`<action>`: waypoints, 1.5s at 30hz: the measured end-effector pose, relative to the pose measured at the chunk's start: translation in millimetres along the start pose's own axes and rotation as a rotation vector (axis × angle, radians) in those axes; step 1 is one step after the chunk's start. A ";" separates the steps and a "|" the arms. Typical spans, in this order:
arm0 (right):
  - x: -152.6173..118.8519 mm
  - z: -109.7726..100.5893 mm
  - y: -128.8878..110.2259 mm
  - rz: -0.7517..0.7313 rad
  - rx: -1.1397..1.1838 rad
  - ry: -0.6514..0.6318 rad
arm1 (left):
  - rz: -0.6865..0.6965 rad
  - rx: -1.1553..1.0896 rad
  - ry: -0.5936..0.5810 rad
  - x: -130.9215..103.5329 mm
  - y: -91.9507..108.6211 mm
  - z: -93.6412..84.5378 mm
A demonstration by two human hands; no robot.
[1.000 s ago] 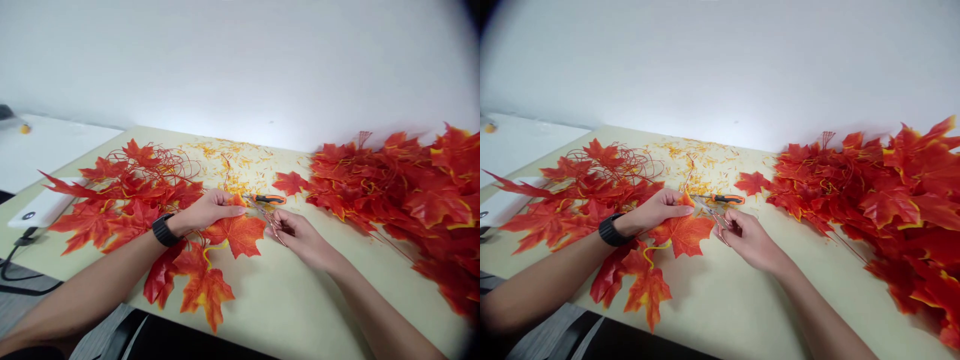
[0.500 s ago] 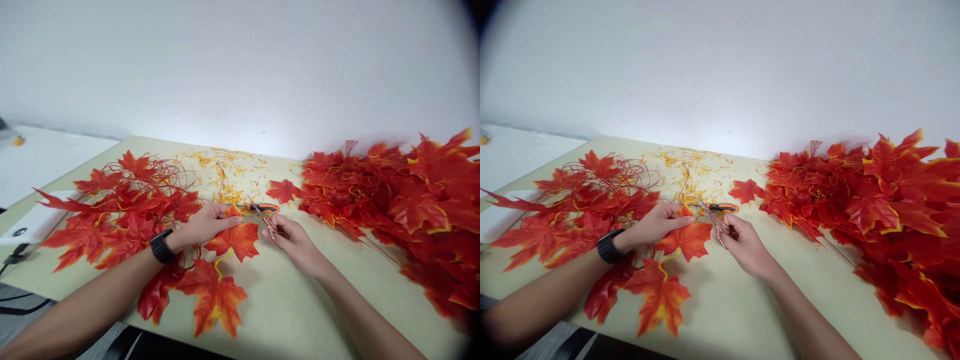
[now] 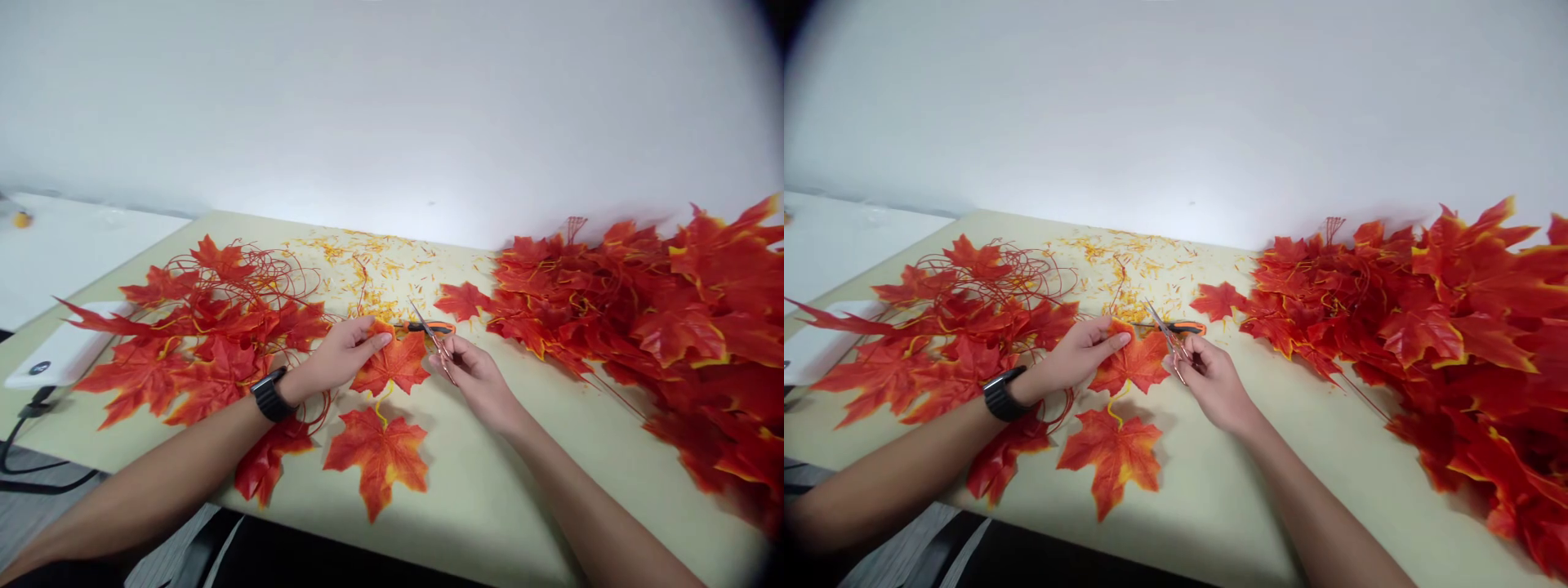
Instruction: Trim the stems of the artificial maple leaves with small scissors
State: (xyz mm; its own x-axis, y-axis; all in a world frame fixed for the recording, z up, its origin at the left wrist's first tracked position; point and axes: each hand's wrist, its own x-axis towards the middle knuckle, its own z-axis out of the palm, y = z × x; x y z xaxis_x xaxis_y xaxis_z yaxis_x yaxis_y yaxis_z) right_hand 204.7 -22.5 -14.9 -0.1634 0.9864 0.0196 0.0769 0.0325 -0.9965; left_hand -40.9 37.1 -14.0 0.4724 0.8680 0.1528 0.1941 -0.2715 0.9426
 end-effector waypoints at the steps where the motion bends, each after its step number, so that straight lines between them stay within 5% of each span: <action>1: -0.2 0.6 -0.4 0.007 -0.015 -0.003 | -0.025 -0.053 -0.023 0.0 0.8 -0.5; 12: -4.3 6.7 -3.0 0.051 -0.153 -0.108 | -0.217 -0.503 -0.113 -1.0 8.4 -6.7; 45: -7.0 8.9 -2.6 0.069 -0.218 -0.154 | -0.151 -0.375 -0.201 -2.1 0.6 -3.7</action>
State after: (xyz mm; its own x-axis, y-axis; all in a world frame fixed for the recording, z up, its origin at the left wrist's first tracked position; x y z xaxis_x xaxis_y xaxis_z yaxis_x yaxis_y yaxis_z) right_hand 196.9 -30.9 -13.1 -0.2965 0.9519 -0.0771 0.3007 0.0164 -0.9536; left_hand -45.0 36.6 -12.7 0.6272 0.7786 -0.0204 -0.0335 0.0532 0.9980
